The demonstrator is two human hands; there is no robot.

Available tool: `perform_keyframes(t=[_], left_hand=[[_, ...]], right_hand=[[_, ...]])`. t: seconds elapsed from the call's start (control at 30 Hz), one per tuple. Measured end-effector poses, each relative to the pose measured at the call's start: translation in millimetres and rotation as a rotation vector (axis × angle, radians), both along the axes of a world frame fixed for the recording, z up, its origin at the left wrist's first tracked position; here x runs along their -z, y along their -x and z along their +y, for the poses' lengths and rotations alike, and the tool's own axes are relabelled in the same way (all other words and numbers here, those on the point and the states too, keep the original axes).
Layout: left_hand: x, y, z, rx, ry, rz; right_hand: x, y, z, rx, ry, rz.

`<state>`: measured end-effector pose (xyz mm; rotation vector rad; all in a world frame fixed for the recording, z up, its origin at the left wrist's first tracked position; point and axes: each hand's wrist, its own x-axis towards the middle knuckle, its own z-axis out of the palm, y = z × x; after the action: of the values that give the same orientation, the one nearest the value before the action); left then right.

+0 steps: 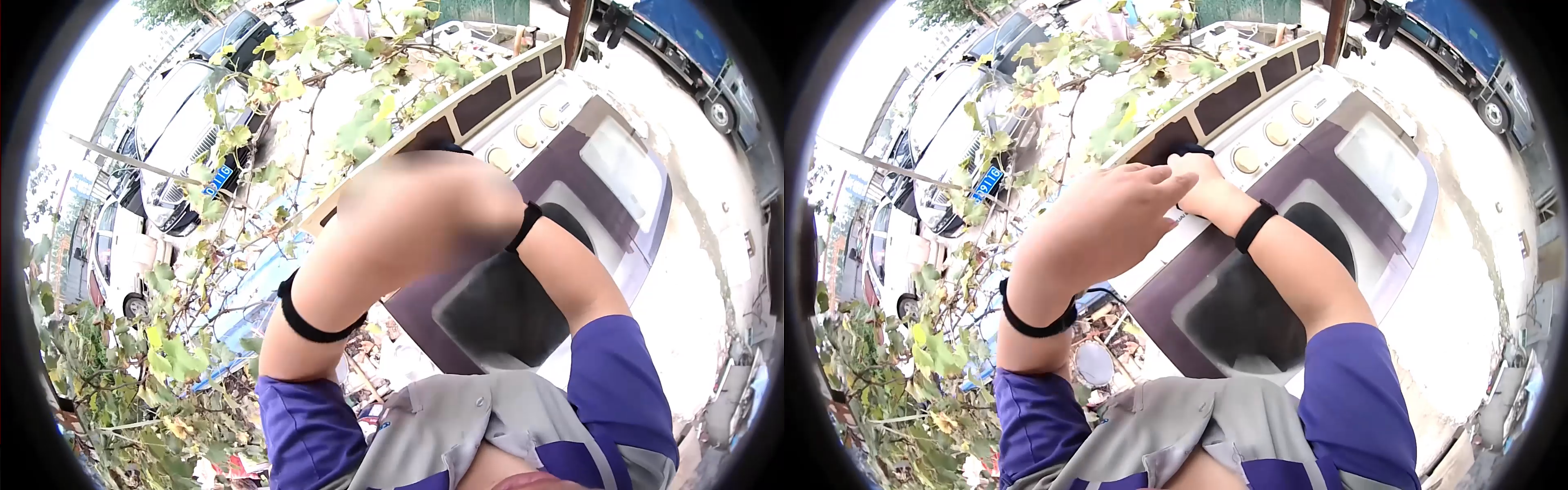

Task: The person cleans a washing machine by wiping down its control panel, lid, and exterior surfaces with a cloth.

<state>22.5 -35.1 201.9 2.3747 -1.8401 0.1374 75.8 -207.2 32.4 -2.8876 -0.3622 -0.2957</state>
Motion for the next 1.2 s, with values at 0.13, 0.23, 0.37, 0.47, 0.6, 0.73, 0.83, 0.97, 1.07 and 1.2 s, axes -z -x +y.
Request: perform_keyframes(t=[0.13,0.23,0.37,0.47,0.6,0.73,0.83,0.97,1.07,1.2], left_hand=[[-61.7,81.4,27.9,0.121,-0.330,-0.138],[-67.9,106.7,32.9,0.305,-0.320,-0.134],[-62.4,118.0,23.7,0.434,-0.298,-0.113],[-55.1,122.3,7.5,0.514,-0.255,-0.101],[-50.1,122.7,-9.9,0.556,-0.223,-0.077],[-43.2,124.8,-20.8,0.589,-0.182,-0.074],[-33.9,100.3,-36.0,0.518,-0.140,-0.020],[14.5,14.3,-17.5,0.006,0.029,-0.057],[86.6,-70.5,44.0,-0.488,0.135,-0.275],[125.2,-90.8,92.1,-0.642,0.268,-0.164]], right_hand=[[-5.4,-8.1,2.7,0.018,0.178,0.059],[-13.9,-3.9,12.5,0.020,0.201,-0.015],[-11.6,0.6,8.1,0.011,0.190,0.004],[-14.0,0.6,10.2,0.030,0.229,0.004],[-11.2,-0.6,10.6,0.034,0.222,-0.024],[-7.5,-0.6,7.3,0.022,0.254,-0.077],[-2.9,-4.0,10.4,0.022,0.226,-0.038],[-4.8,5.9,6.9,0.070,0.072,-0.043],[-0.4,10.1,-7.5,0.097,0.085,-0.059],[3.7,1.6,-12.1,0.125,0.031,-0.109]])
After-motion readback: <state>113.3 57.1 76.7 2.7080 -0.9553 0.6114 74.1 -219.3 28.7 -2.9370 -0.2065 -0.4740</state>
